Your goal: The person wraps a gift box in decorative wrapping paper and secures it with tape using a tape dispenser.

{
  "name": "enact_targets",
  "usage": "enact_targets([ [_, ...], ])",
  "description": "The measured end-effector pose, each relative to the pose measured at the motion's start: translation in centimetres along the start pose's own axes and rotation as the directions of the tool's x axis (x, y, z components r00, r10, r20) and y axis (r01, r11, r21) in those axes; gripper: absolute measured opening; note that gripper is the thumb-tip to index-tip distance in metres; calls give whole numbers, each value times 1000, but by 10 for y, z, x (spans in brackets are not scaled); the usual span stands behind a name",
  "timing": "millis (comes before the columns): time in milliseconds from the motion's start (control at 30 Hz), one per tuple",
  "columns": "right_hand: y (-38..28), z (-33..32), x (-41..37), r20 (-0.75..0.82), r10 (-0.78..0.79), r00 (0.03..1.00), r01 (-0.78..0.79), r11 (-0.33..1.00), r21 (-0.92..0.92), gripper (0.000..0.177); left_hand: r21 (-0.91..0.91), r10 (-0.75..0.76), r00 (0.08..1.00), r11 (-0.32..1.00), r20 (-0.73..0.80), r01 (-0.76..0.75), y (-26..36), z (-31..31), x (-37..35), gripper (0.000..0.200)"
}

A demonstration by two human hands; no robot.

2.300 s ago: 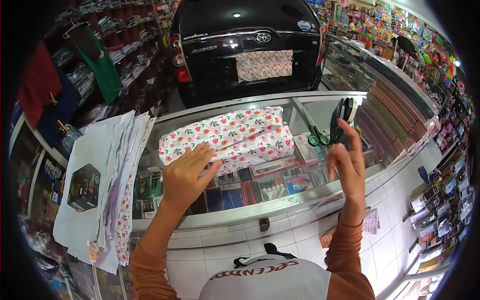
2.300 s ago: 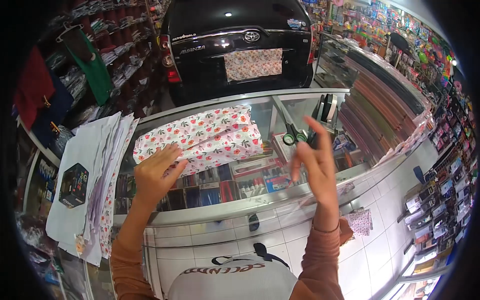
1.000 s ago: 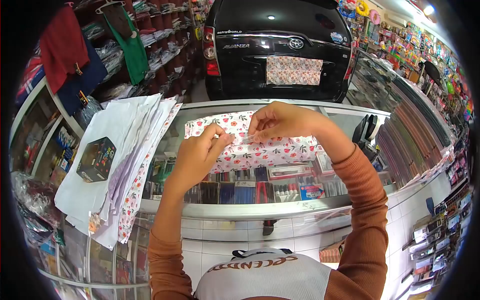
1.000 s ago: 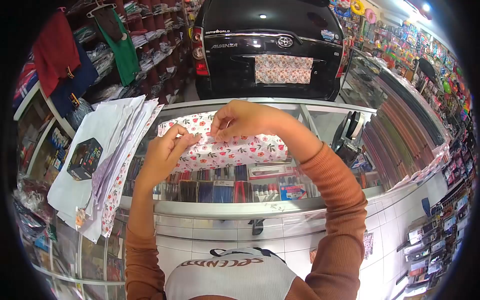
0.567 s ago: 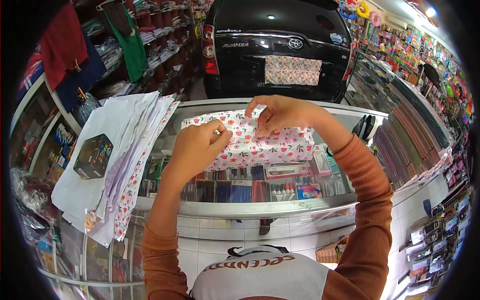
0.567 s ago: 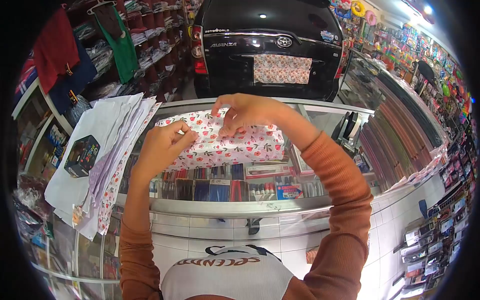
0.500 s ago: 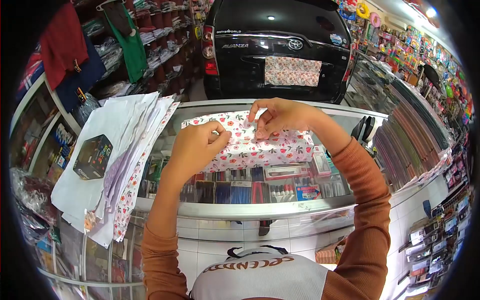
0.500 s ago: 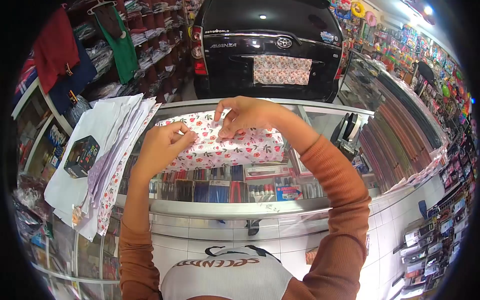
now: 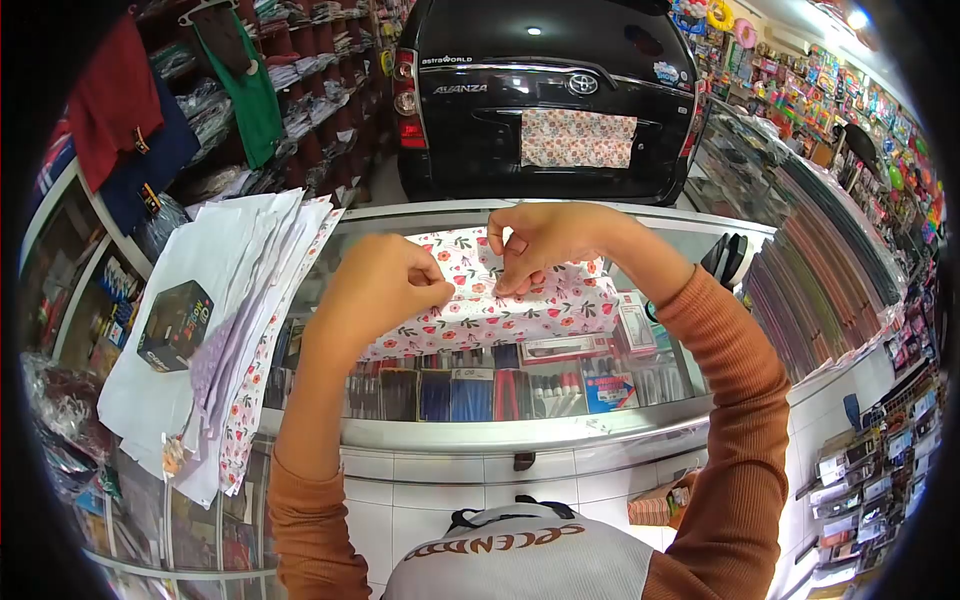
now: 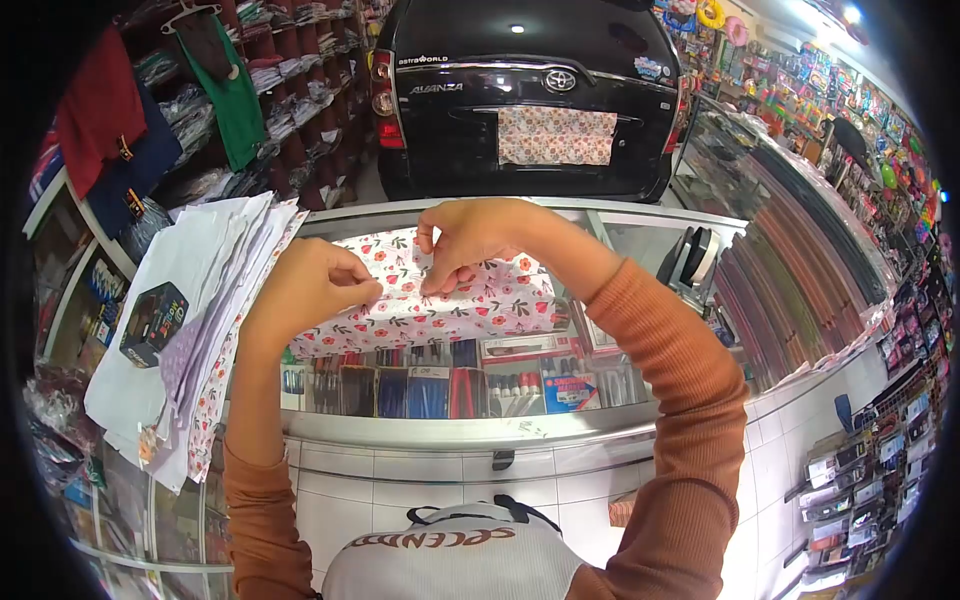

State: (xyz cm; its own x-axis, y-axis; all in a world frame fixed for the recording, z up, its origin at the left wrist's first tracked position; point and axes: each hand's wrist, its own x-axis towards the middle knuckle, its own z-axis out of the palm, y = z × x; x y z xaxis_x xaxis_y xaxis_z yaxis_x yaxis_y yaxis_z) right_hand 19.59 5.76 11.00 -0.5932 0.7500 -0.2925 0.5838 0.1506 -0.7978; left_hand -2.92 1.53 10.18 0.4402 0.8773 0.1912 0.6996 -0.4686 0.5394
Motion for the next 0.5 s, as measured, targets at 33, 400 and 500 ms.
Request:
enact_targets([
  [33,-2,0,0,-1,11,1000,-11,1000,-22,40,10,17,1000,1000,-8,-16,-1,0,1,16],
  [400,-11,3,4,0,38,999,-38,978,-204,47,111,91,996,990,-18,-88,4,2,-1,12],
  [500,-14,1,9,41,92,995,-81,971,-224,50,166,102,995,981,-6,-100,7,3,-1,12],
])
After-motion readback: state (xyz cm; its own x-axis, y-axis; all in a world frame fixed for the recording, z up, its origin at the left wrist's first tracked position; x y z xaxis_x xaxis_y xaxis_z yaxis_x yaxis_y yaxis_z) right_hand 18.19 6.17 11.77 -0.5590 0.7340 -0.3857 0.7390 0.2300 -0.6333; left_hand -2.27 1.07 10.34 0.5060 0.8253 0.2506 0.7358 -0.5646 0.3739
